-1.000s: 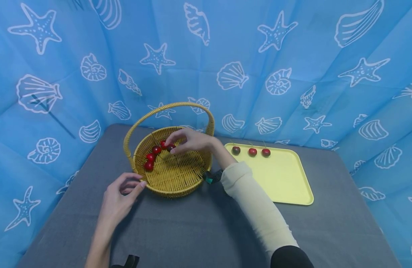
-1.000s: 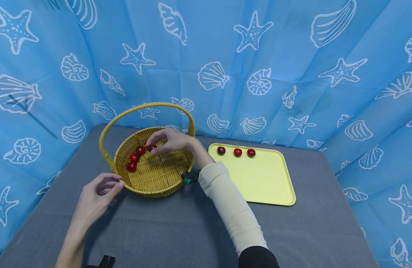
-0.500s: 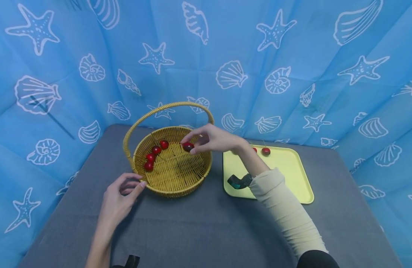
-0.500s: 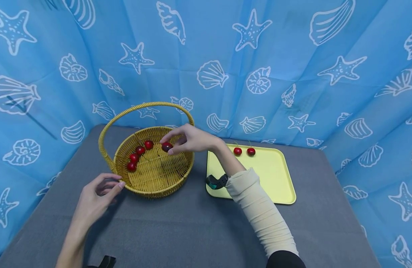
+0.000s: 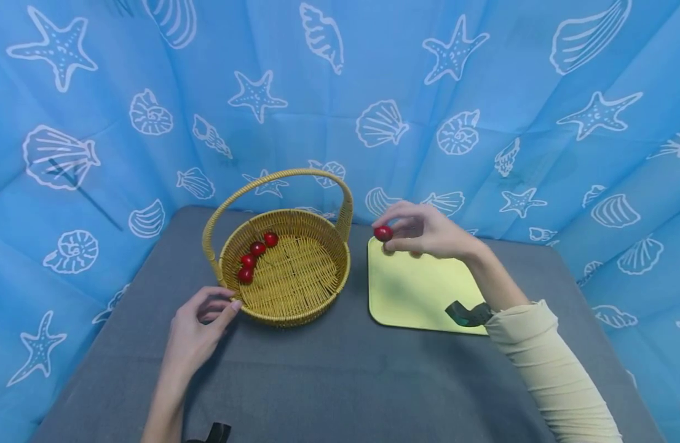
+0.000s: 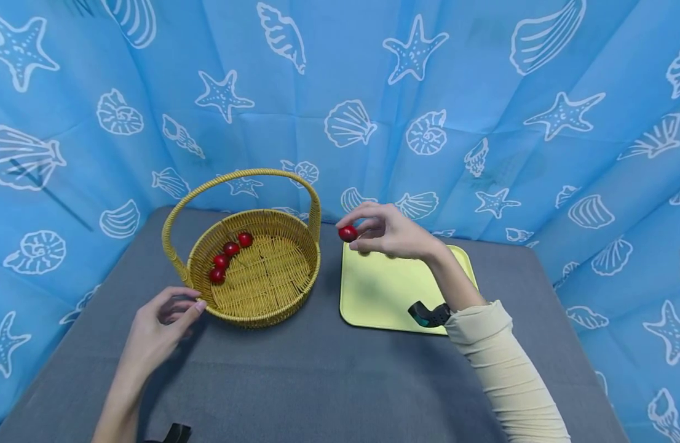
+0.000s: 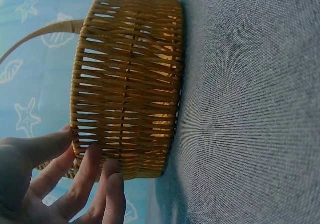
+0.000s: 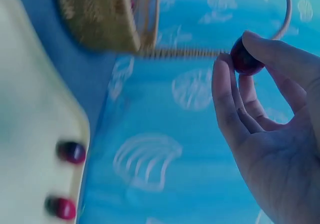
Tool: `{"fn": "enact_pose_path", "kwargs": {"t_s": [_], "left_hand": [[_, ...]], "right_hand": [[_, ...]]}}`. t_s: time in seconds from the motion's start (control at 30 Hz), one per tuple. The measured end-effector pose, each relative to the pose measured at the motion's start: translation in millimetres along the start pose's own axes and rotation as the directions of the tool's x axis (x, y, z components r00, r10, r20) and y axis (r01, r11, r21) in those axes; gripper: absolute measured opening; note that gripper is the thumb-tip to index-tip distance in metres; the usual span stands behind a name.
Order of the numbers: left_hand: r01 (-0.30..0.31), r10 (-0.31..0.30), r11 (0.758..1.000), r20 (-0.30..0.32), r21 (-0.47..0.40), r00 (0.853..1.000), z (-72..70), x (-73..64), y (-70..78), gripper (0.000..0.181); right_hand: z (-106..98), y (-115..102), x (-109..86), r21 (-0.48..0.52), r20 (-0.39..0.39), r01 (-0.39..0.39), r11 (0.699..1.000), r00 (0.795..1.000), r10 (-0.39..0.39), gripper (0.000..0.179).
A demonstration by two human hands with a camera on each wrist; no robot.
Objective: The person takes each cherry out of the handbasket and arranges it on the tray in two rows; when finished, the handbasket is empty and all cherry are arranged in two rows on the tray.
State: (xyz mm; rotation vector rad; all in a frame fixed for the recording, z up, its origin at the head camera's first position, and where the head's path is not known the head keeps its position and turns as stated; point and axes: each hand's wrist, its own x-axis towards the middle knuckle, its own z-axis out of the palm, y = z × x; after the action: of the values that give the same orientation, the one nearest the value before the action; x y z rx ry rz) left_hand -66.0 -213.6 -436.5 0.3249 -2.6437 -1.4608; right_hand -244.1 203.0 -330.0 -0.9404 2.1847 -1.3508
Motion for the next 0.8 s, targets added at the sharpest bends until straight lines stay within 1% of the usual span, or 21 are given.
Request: {"fn": "enact_pose_path", "kwargs": {"t_s": [0.13, 0.27, 0.4, 0.6, 0.8], "left_hand": [[0.011, -0.011, 1.0, 0.006, -0.005, 1.0, -0.3, 0.4, 0.5, 0.035], [0.024, -0.024, 1.0, 0.012, 0.007, 1.0, -0.5, 0.9, 1.1, 0.036], [0.028, -0.028, 0.999, 0.01, 0.024, 1.0, -0.5, 0.8, 0.8, 0.036], [0.004, -0.004, 1.0, 0.005, 0.001, 1.0, 0.2, -0.4, -1.1, 0.034], [-0.011, 0.011, 1.0, -0.002, -0.001, 1.0, 0.8, -0.6, -0.8, 0.034]], "right_hand": [[-21, 17, -20.8, -0.062, -0.083, -0.075, 0.995, 0.994, 0.07, 0.037], [-41, 40, -42.0, -0.137, -0.167, -0.142, 0.98, 0.979, 0.119, 0.037], [-57, 64, -62.3, -0.184, -0.226, -0.208, 0.961, 0.96, 0.165, 0.039], [-71, 95, -81.8, -0.211, -0.287, -0.279, 0.937, 0.934, 0.213, 0.044], [-77, 122, -95.3, -0.219, -0.32, -0.378, 0.9, 0.899, 0.3, 0.048]]}}
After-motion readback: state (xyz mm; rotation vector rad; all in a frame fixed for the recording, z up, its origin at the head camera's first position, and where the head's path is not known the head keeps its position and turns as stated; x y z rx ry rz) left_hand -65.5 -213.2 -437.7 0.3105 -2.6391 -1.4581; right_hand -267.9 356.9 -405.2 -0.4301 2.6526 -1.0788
